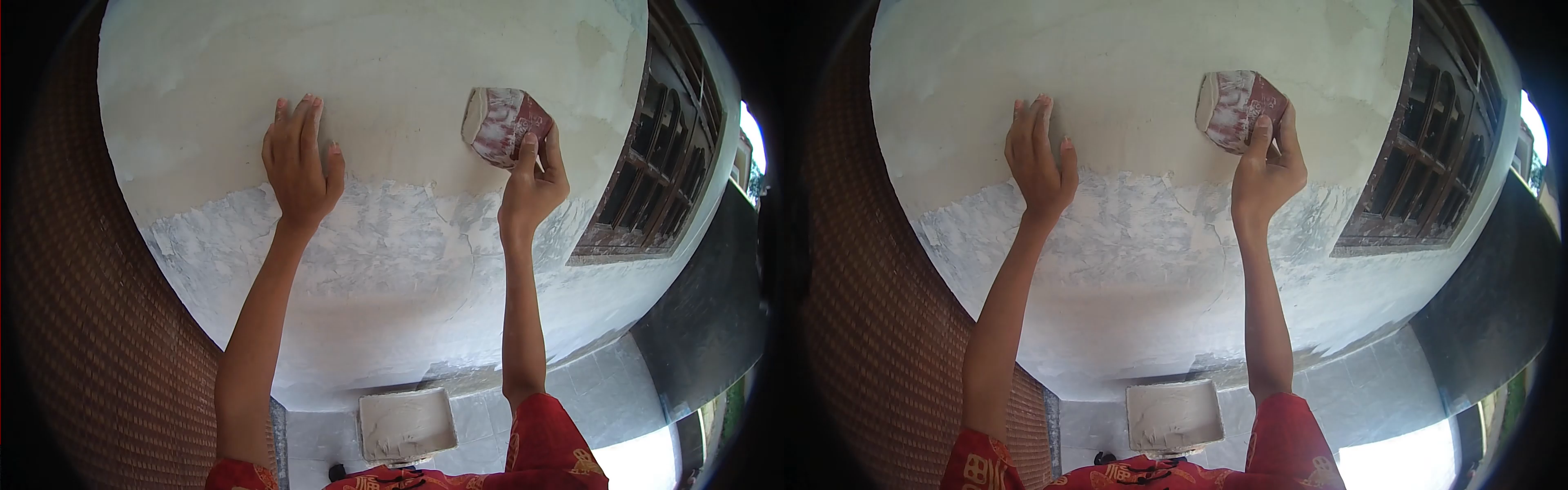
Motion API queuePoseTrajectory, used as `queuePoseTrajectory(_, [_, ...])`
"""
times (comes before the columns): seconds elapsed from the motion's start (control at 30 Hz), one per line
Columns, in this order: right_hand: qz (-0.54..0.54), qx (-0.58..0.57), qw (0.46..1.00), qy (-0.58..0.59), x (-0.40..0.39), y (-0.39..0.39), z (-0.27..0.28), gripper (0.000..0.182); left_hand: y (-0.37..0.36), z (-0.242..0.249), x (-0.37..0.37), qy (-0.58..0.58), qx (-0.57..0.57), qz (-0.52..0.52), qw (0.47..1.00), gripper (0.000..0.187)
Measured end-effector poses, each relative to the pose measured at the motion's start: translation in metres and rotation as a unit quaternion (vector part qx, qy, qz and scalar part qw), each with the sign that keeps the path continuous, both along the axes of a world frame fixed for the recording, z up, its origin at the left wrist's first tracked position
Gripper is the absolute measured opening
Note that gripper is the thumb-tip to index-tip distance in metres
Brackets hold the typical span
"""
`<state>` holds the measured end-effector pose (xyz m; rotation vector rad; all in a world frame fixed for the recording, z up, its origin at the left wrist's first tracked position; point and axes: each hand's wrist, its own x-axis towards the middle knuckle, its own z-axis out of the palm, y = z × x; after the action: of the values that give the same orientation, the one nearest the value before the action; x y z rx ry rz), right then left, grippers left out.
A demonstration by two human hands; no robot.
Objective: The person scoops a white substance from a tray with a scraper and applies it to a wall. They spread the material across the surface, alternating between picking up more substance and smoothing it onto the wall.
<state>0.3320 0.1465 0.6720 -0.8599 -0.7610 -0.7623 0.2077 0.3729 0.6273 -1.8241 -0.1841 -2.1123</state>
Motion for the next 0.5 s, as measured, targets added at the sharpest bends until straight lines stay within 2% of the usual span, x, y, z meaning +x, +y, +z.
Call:
queuePoseTrajectory(0.03, [0.002, 0.000, 1.000, -0.002, -0.002, 0.001, 0.000, 0.039, 0.000, 0.000, 0.000, 0.004, 0.002, -0.001, 1.000, 0.050])
queuePoseTrajectory(0.13, [0.041, -0.115, 0.992, -0.007, -0.021, 0.015, -0.005, 0.039, -0.001, 0.000, 0.000, 0.007, 0.008, -0.007, 1.000, 0.050])
queuePoseTrajectory(0.17, [0.000, -0.149, 0.988, -0.046, -0.018, 0.023, -0.009, 0.040, 0.000, 0.001, -0.001, 0.001, 0.015, -0.006, 1.000, 0.051])
queuePoseTrajectory(0.23, [-0.027, -0.143, 0.989, -0.009, -0.013, 0.022, -0.008, 0.039, -0.003, 0.000, 0.000, 0.002, 0.011, -0.004, 1.000, 0.051])
queuePoseTrajectory(0.27, [-0.021, -0.102, 0.995, -0.003, -0.007, 0.018, -0.006, 0.039, -0.002, 0.000, -0.001, 0.000, 0.007, 0.000, 1.000, 0.051])
queuePoseTrajectory(0.33, [0.030, -0.034, 0.999, 0.001, 0.000, 0.008, -0.001, 0.040, -0.001, -0.001, 0.000, 0.002, 0.007, 0.002, 1.000, 0.051])
queuePoseTrajectory(0.5, [0.084, -0.119, 0.989, -0.012, -0.015, 0.028, -0.004, 0.042, -0.004, -0.002, 0.000, 0.009, 0.002, -0.001, 1.000, 0.051])
